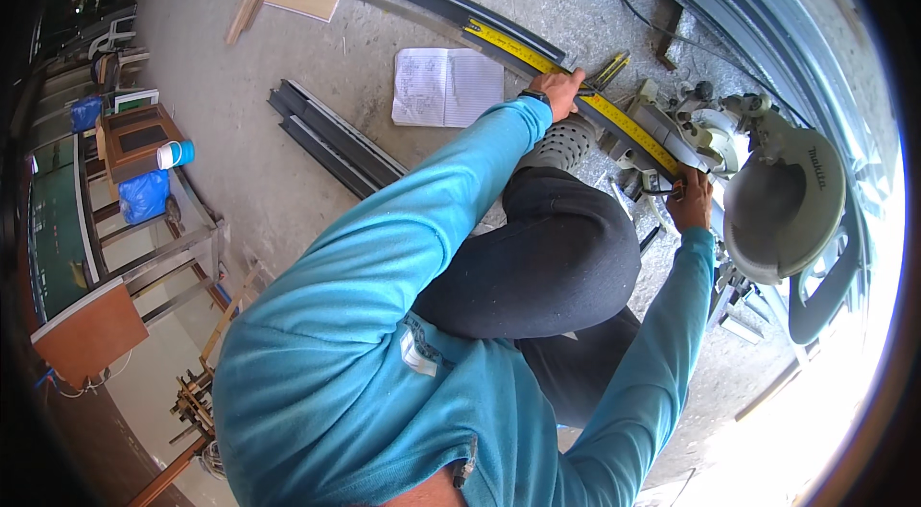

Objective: The recorder uses a miter saw to cut metal profiles, including measuring and marking the pieces.

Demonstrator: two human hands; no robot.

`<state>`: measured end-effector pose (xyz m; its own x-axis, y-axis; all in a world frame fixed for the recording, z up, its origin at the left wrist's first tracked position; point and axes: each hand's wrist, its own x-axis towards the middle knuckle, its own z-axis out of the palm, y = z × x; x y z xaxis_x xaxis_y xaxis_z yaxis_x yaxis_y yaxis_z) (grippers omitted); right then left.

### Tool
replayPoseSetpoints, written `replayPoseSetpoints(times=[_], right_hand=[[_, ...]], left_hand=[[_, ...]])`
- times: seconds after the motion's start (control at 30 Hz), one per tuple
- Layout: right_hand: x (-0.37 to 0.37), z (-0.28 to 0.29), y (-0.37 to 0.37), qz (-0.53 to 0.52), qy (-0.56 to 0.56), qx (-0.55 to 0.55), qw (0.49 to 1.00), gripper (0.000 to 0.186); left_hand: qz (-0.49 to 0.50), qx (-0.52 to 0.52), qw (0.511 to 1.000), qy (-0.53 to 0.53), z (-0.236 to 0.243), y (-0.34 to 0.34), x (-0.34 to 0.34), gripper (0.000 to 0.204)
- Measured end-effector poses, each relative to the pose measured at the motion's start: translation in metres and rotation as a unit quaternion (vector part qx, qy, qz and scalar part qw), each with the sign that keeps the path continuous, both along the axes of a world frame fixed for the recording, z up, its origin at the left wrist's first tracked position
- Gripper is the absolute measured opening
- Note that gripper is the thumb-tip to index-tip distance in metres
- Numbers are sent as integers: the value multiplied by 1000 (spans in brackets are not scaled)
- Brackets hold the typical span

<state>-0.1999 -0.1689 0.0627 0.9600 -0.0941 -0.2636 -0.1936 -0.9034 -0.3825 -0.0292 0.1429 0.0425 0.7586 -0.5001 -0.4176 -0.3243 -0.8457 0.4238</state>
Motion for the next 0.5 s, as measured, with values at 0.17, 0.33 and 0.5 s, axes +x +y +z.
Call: replayPoseSetpoints(times=[0.17,0.33,0.5], right_hand=[[0,0,2,-9,-1,6,1000,43],[1,1,2,-11,13,-6,1000,44],[1,1,3,-11,13,-9,1000,46]], left_hand=[[2,-1,1000,5,1,0,-1,54],[-3,-7,1000,1,2,1,-1,53],[-1,-7,1000,-5,0,2,-1,52]])
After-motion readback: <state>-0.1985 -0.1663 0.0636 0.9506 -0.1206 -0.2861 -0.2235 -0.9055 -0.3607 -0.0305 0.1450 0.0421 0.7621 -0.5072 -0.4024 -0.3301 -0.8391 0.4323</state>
